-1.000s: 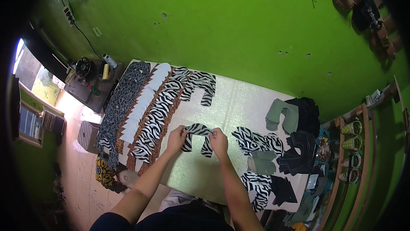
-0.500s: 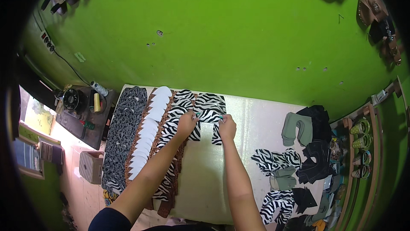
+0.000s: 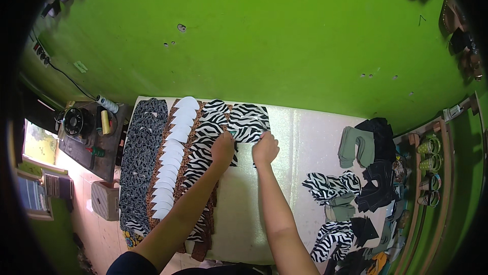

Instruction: Organizing and sorting various printed fabric or leather pieces for shoe or garment manufacturing on a workspace table.

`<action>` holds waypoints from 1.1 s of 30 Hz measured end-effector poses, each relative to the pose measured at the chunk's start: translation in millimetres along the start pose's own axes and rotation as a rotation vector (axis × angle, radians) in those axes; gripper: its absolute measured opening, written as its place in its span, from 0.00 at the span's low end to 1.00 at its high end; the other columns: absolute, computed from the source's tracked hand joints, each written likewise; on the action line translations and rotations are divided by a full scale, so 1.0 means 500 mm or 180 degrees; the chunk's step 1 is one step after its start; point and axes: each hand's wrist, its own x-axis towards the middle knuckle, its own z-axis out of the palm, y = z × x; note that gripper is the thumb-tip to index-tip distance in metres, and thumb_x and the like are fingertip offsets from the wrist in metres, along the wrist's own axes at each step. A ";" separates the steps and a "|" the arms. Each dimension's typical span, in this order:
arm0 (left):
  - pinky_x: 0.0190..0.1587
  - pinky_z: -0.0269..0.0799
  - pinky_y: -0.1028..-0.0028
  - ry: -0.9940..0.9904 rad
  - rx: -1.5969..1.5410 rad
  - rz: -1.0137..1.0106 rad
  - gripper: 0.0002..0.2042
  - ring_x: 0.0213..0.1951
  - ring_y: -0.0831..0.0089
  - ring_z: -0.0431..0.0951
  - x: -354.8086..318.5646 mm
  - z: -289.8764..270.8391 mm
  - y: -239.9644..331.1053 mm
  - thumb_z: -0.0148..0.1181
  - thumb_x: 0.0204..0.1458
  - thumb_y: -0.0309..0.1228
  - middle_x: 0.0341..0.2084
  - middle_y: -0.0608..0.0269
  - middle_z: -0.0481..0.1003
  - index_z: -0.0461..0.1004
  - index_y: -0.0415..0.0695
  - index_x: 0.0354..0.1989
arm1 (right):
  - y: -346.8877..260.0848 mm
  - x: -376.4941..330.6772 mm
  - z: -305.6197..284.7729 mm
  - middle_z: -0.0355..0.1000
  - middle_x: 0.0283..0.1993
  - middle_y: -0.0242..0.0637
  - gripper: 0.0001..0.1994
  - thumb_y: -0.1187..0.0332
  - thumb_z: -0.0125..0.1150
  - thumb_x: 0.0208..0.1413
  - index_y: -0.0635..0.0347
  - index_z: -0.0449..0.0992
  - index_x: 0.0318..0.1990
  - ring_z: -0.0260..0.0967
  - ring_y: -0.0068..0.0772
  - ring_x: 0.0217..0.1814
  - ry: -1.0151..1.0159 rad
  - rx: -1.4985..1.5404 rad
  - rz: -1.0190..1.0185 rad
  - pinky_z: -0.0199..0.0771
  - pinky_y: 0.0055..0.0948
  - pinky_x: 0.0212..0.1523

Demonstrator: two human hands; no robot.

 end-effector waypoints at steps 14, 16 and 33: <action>0.35 0.67 0.62 0.0043 -0.0754 0.0794 0.05 0.32 0.54 0.71 -0.212 -0.040 0.074 0.54 0.47 0.27 0.26 0.51 0.71 0.70 0.40 0.29 | 0.139 -0.174 -0.132 0.68 0.30 0.44 0.04 0.72 0.51 0.49 0.62 0.70 0.30 0.65 0.47 0.34 0.0088 0.0756 -0.1236 0.64 0.40 0.35; 0.38 0.67 0.64 -0.0429 -0.0421 0.0674 0.05 0.34 0.55 0.71 -0.294 -0.029 0.121 0.55 0.46 0.27 0.28 0.52 0.71 0.71 0.40 0.32 | 0.182 -0.232 -0.170 0.68 0.29 0.43 0.04 0.71 0.52 0.49 0.62 0.70 0.30 0.65 0.46 0.33 -0.0095 0.0673 -0.1353 0.64 0.40 0.35; 0.40 0.69 0.62 -0.1124 -0.0582 0.1147 0.30 0.41 0.52 0.69 -0.738 0.126 0.524 0.65 0.38 0.38 0.42 0.48 0.65 0.63 0.37 0.49 | 0.687 -0.441 -0.613 0.62 0.46 0.40 0.22 0.64 0.63 0.41 0.56 0.69 0.46 0.58 0.44 0.51 -0.0367 -0.0356 -0.0972 0.59 0.40 0.48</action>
